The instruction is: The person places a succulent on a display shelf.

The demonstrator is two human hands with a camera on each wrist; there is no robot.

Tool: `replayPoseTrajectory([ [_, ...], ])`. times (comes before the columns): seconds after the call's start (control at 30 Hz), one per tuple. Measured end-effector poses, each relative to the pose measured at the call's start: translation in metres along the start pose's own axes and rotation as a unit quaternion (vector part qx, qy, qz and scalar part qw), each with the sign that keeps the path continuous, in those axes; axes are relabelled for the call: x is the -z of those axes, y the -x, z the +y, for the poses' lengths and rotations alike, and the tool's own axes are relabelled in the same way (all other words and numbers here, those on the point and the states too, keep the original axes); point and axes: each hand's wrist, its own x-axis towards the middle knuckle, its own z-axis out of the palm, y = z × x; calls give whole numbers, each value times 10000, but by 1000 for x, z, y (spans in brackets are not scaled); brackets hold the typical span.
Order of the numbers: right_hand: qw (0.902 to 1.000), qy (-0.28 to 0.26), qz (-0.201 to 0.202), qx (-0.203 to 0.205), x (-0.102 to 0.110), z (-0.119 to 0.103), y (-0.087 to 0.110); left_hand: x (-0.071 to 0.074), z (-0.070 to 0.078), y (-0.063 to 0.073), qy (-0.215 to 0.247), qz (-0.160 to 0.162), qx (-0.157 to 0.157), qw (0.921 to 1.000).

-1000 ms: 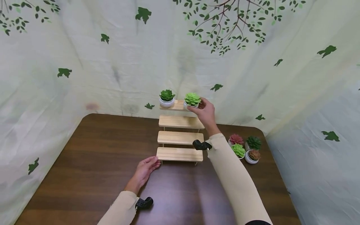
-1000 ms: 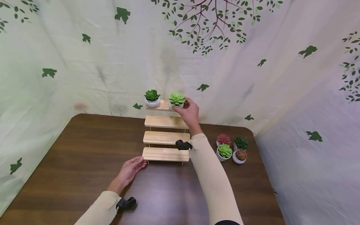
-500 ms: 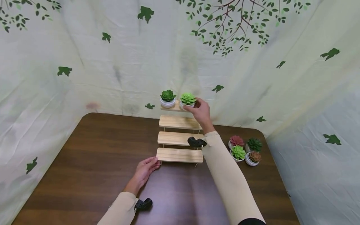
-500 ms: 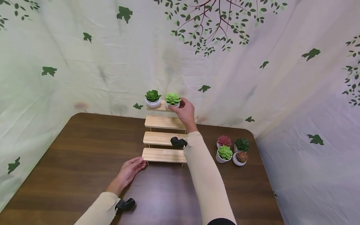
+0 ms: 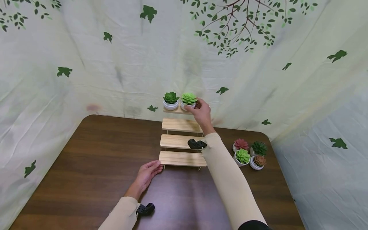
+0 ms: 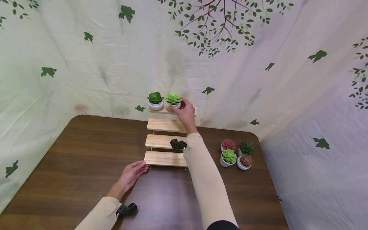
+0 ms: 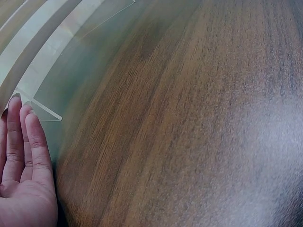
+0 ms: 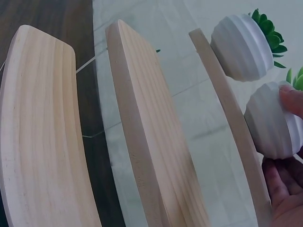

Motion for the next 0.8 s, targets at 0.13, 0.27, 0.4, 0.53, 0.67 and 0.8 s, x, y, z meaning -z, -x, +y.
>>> replayPoseTrajectory([
  [0.13,9998,-170,18,-61,3,-1,3,-1,1,0,-72,-49,-20,10000],
  [0.27,9994,-352,0,-28,12,1,9,-2,2,2,-62,-14,17,10000],
  [0.4,9989,-399,16,232,26,7,17,-1,1,4,-49,22,83,10000],
  [0.53,9979,-467,155,414,44,14,26,1,1,4,-30,52,81,9999],
  [0.67,9968,-524,373,468,66,25,37,1,1,3,-6,13,66,10000],
  [0.8,9955,-581,576,475,89,36,49,-1,2,1,60,-21,143,9999],
])
